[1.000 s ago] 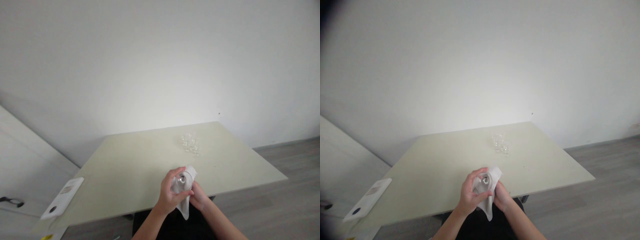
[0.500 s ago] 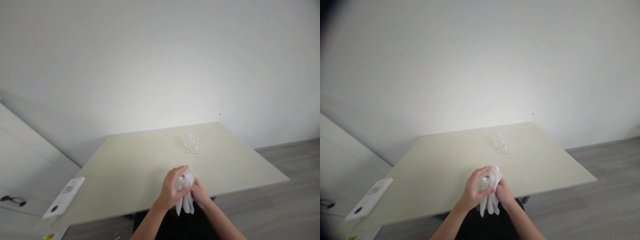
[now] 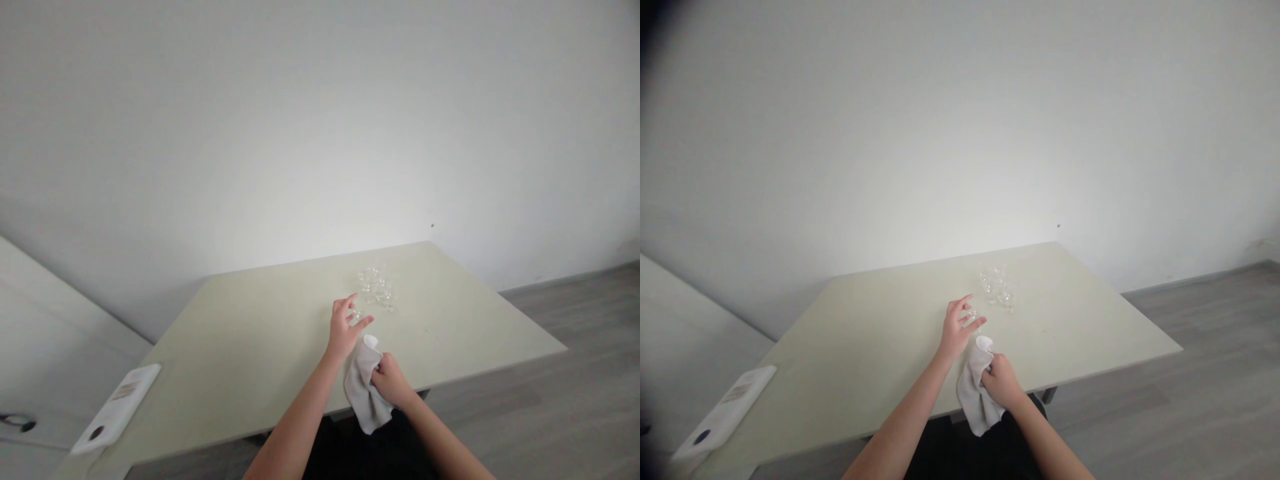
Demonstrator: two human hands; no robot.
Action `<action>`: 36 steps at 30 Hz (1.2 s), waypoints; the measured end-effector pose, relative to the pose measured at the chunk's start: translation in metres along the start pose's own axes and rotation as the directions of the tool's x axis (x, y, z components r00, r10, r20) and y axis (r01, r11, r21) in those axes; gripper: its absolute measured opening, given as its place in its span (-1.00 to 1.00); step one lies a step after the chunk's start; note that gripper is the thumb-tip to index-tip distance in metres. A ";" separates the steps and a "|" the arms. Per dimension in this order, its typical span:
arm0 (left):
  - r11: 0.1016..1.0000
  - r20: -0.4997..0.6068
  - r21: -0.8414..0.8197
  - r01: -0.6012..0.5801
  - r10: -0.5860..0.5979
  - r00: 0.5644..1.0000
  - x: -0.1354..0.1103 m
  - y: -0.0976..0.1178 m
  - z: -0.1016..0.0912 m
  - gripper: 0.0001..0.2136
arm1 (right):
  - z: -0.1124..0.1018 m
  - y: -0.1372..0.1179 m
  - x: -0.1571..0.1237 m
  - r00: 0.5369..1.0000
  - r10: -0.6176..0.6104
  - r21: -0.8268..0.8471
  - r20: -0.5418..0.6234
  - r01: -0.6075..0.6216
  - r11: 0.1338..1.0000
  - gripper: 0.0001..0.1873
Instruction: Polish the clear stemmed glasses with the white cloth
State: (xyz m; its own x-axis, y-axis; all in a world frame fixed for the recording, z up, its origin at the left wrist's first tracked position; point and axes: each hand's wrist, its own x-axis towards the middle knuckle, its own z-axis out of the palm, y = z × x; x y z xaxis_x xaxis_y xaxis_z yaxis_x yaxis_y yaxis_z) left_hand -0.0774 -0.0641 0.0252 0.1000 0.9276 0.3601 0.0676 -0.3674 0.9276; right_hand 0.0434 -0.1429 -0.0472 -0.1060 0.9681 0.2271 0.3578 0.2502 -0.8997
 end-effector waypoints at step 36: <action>0.925 0.045 0.363 0.111 -0.137 0.990 0.014 -0.073 -0.027 -0.67 | 0.001 0.006 -0.003 1.000 -0.007 0.011 0.029 0.006 1.000 -0.89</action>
State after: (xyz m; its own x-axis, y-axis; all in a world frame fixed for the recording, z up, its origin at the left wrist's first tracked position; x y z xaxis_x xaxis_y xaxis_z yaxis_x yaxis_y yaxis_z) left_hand -0.1078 -0.0220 -0.0349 0.1344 0.9651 0.2248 0.4343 -0.2613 0.8620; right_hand 0.0448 -0.1441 -0.0531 -0.1354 0.9656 0.2221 0.3464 0.2562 -0.9024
